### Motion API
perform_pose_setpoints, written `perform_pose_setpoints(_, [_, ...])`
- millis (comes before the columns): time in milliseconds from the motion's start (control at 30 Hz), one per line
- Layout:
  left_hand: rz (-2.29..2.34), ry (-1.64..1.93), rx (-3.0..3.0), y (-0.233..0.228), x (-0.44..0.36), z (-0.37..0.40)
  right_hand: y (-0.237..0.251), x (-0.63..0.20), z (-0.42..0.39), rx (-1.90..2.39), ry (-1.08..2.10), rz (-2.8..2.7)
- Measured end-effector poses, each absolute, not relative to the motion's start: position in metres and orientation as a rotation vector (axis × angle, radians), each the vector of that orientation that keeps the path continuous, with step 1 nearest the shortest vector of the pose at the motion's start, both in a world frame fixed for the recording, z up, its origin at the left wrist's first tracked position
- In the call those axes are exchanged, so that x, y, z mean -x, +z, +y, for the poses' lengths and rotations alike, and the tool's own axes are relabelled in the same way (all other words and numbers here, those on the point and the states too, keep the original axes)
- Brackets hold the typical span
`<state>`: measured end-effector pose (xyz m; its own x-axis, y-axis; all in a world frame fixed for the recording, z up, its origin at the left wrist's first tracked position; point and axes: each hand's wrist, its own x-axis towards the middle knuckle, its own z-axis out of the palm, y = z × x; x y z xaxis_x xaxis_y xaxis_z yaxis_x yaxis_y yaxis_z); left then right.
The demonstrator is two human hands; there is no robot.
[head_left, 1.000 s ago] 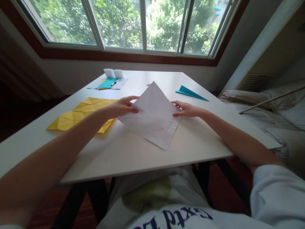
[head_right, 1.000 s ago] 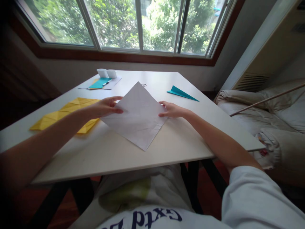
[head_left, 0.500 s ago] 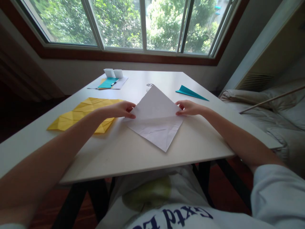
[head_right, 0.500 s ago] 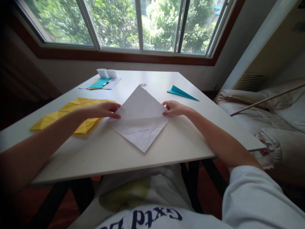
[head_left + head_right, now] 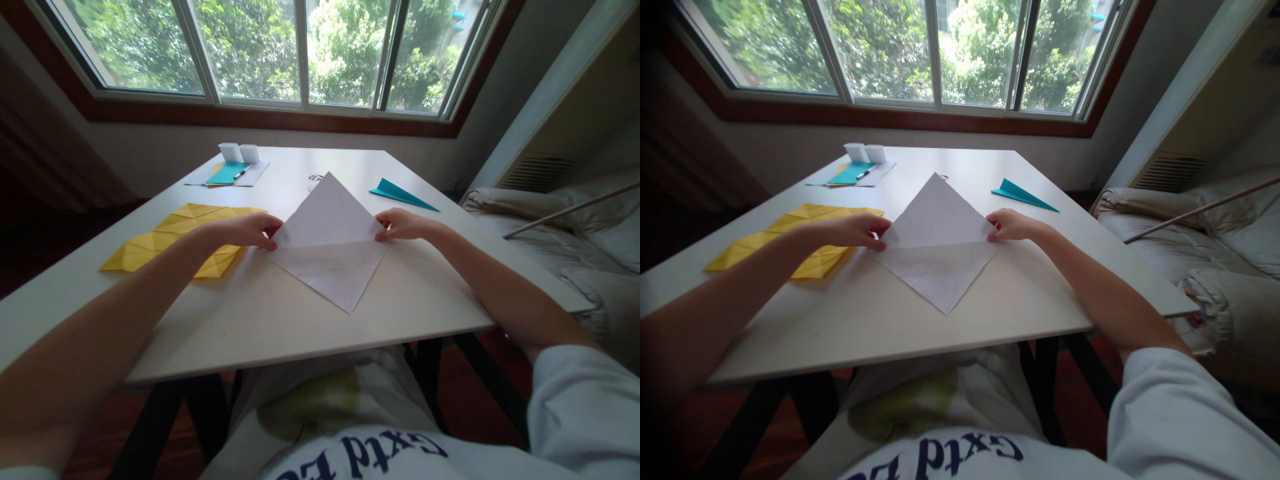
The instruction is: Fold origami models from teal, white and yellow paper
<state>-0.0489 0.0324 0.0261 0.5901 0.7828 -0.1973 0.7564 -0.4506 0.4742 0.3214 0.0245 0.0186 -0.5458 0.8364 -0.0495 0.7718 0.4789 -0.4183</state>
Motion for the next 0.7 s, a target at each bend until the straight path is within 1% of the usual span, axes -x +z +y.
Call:
perform_pose_setpoints(100, [1.164,0.044,-2.303,0.0262,0.0502,0.034,0.0182,-0.3234,0.0265,1.405,0.556,-2.553])
perform_pose_setpoints(433, [1.174,0.035,-2.427,0.0286,0.0517,0.0345,0.0186,-0.3265,0.0261,1.358,0.469,-2.607])
perform_pose_setpoints(700, [1.186,0.039,-2.481,0.0325,0.05,0.0311,0.0199,-0.3276,0.0253,1.301,0.336,-2.701])
